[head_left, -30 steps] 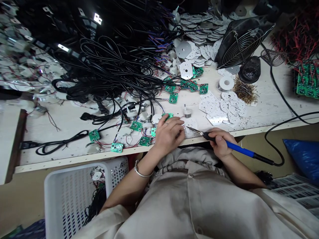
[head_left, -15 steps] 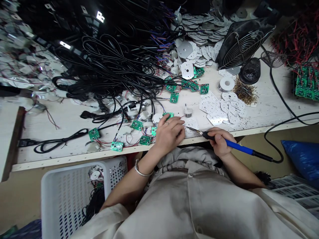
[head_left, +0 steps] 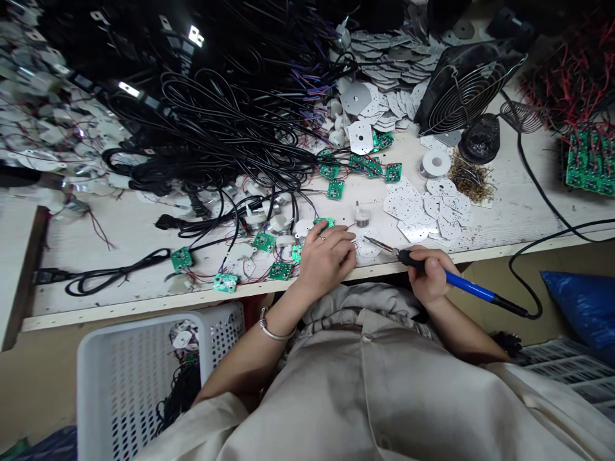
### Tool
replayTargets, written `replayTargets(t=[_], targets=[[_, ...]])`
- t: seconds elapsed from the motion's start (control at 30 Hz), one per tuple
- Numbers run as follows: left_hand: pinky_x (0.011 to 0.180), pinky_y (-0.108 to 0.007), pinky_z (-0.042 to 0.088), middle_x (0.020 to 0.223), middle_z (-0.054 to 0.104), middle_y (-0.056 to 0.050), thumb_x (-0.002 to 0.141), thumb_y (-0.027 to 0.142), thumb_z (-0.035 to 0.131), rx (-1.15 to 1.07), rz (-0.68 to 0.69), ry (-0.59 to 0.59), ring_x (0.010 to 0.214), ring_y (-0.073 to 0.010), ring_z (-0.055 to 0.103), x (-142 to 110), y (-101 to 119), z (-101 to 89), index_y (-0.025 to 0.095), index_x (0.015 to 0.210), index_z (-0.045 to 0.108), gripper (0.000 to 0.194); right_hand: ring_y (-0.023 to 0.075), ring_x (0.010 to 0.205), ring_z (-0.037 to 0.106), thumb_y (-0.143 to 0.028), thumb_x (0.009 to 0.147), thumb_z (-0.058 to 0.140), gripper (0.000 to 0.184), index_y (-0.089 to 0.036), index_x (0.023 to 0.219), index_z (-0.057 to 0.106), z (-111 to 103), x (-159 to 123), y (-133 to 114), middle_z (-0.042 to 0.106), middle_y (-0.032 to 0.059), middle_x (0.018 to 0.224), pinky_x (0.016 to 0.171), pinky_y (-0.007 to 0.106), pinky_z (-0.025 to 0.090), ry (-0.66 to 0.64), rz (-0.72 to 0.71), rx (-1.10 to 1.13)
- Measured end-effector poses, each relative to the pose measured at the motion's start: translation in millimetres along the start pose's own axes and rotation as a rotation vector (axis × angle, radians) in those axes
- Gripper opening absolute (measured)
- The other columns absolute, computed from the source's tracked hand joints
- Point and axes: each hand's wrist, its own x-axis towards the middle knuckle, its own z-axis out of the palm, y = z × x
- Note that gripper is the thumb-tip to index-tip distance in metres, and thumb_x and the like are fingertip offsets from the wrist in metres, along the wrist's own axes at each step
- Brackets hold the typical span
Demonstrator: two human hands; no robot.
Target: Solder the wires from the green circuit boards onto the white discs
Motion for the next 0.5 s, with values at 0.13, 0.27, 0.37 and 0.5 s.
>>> replayTargets(t=[0.13, 0.27, 0.37, 0.5], targets=[[0.107, -0.045, 0.041, 0.102, 0.077, 0.000, 0.089, 0.020, 0.058, 0.003, -0.008, -0.014, 0.107, -0.0187, 0.069, 1.4, 0.5, -1.0, 0.022, 0.081, 0.065, 0.011, 0.0082, 0.033, 0.047, -0.040, 0.094, 0.052, 0.024, -0.022, 0.089, 0.067, -1.3, 7.3, -8.2, 0.063, -0.0021, 0.064, 0.031, 0.023, 0.036, 0.083, -0.102, 0.057], [0.107, -0.046, 0.042, 0.103, 0.076, 0.000, 0.089, 0.019, 0.057, 0.030, 0.005, -0.024, 0.107, -0.0194, 0.069, 1.7, -0.8, 0.3, 0.023, 0.082, 0.065, 0.011, 0.0143, 0.056, 0.067, -0.030, 0.094, 0.058, 0.020, -0.026, 0.113, 0.060, -11.7, 23.4, -15.9, 0.067, -0.0029, 0.073, 0.055, 0.032, 0.058, 0.086, -0.223, -0.066], [0.108, -0.047, 0.041, 0.103, 0.076, -0.001, 0.090, 0.019, 0.057, 0.087, 0.080, 0.008, 0.107, -0.0206, 0.069, -0.4, 0.6, 0.2, 0.022, 0.084, 0.063, 0.009, 0.0172, 0.074, 0.074, -0.023, 0.097, 0.052, 0.029, -0.027, 0.125, 0.054, -23.5, 35.0, -16.4, 0.072, 0.0031, 0.097, 0.071, 0.038, 0.062, 0.037, -0.319, -0.263], [0.107, -0.048, 0.042, 0.112, 0.072, -0.007, 0.092, 0.022, 0.059, 0.166, 0.134, 0.032, 0.111, -0.0246, 0.066, -0.2, 6.5, -9.5, 0.020, 0.089, 0.062, 0.005, 0.0202, 0.087, 0.072, -0.020, 0.095, 0.055, 0.024, -0.025, 0.118, 0.058, -36.0, 43.6, -10.6, 0.072, 0.0068, 0.102, 0.076, 0.037, 0.059, -0.069, -0.522, -0.621]])
